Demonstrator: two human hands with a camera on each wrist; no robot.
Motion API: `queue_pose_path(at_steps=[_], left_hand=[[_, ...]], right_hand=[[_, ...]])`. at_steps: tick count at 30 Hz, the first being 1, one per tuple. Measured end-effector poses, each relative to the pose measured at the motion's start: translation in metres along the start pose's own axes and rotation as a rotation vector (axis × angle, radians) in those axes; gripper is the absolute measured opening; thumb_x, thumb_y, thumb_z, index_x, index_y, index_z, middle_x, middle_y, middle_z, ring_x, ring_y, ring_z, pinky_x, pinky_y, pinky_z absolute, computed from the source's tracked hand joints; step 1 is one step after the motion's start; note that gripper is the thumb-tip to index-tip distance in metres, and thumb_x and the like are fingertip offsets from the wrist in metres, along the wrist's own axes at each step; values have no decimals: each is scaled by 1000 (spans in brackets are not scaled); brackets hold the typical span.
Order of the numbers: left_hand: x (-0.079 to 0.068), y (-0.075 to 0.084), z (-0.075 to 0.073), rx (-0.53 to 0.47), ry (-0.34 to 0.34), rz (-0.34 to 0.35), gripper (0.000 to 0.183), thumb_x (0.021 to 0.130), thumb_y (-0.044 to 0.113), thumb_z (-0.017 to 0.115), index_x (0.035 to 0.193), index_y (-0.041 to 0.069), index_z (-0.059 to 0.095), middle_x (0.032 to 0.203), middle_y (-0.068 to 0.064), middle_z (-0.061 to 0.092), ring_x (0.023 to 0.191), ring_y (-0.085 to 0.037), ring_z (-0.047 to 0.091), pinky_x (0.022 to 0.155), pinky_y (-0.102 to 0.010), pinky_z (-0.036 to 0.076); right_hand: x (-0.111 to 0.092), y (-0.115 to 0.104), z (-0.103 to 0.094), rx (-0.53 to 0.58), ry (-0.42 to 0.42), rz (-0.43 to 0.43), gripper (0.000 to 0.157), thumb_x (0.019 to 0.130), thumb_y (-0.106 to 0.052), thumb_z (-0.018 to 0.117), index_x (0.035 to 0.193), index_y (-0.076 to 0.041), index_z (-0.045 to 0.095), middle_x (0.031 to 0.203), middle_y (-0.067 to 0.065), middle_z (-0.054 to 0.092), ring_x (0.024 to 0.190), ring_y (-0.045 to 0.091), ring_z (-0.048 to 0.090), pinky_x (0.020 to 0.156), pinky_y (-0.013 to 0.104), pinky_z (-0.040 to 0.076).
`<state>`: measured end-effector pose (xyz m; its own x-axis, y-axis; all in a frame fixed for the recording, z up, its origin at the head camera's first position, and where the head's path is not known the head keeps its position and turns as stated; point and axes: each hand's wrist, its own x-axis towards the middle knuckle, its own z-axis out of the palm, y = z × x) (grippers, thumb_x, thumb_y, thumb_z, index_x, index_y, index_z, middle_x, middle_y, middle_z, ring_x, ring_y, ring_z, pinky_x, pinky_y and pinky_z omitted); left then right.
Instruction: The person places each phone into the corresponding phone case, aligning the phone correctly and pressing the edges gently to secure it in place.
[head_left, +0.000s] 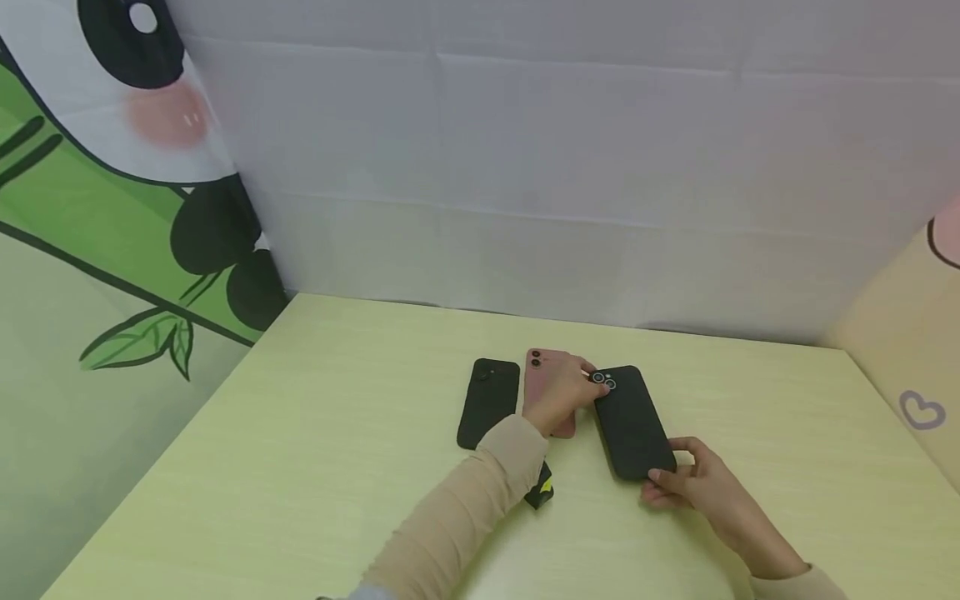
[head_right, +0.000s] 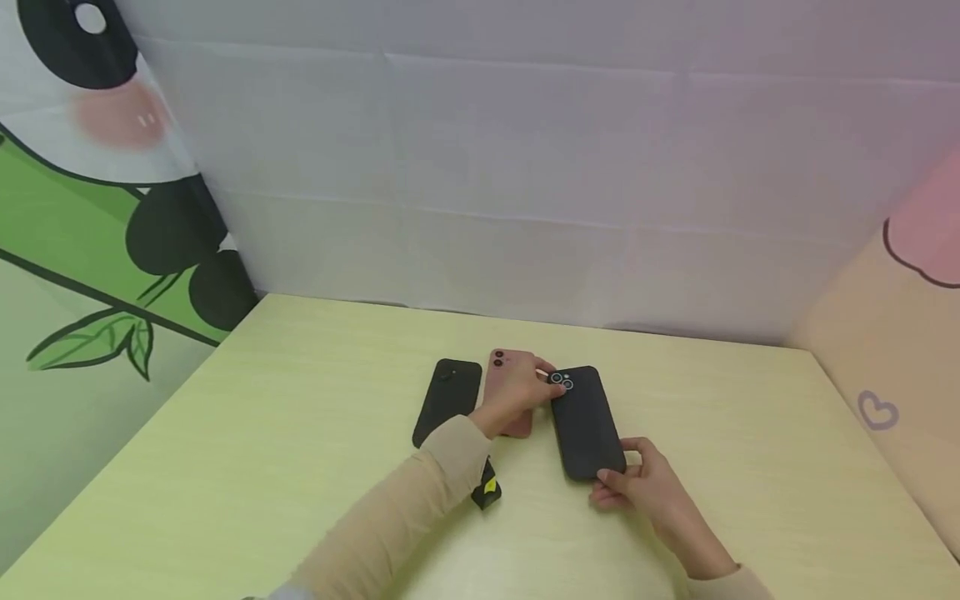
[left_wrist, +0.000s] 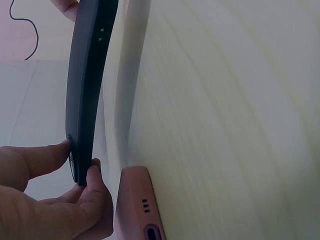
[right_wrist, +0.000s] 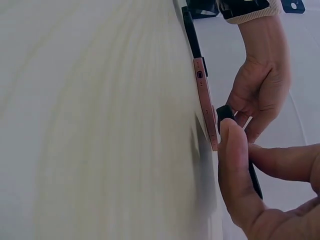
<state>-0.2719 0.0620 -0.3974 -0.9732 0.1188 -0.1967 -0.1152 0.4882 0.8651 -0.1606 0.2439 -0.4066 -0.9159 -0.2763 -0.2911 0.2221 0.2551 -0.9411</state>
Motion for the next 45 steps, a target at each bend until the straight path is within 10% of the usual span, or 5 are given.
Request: queue_pose_path(at_steps=[6, 37, 45], left_hand=[[-5, 1, 10, -4, 13, 31, 38, 76, 12, 73, 109, 2, 57, 96, -6, 59, 79, -11, 52, 70, -23, 46], [2, 3, 31, 885, 48, 68, 35, 83, 44, 62, 98, 12, 64, 87, 3, 58, 85, -10, 45, 70, -18, 38], [-5, 2, 26, 835, 66, 141, 19, 82, 29, 65, 83, 10, 64, 78, 2, 56, 80, -12, 44, 66, -20, 37]], right_hand=[[-1, 3, -1, -43, -42, 19, 69, 86, -5, 61, 126, 16, 9, 79, 12, 67, 70, 18, 68, 67, 29, 55], [3, 4, 6, -518, -57, -111, 41, 81, -21, 69, 91, 1, 35, 56, 3, 54, 42, 16, 54, 41, 26, 44], [5, 3, 5, -567, -50, -125, 41, 80, -22, 70, 89, 0, 38, 55, 2, 54, 39, 14, 52, 39, 25, 42]])
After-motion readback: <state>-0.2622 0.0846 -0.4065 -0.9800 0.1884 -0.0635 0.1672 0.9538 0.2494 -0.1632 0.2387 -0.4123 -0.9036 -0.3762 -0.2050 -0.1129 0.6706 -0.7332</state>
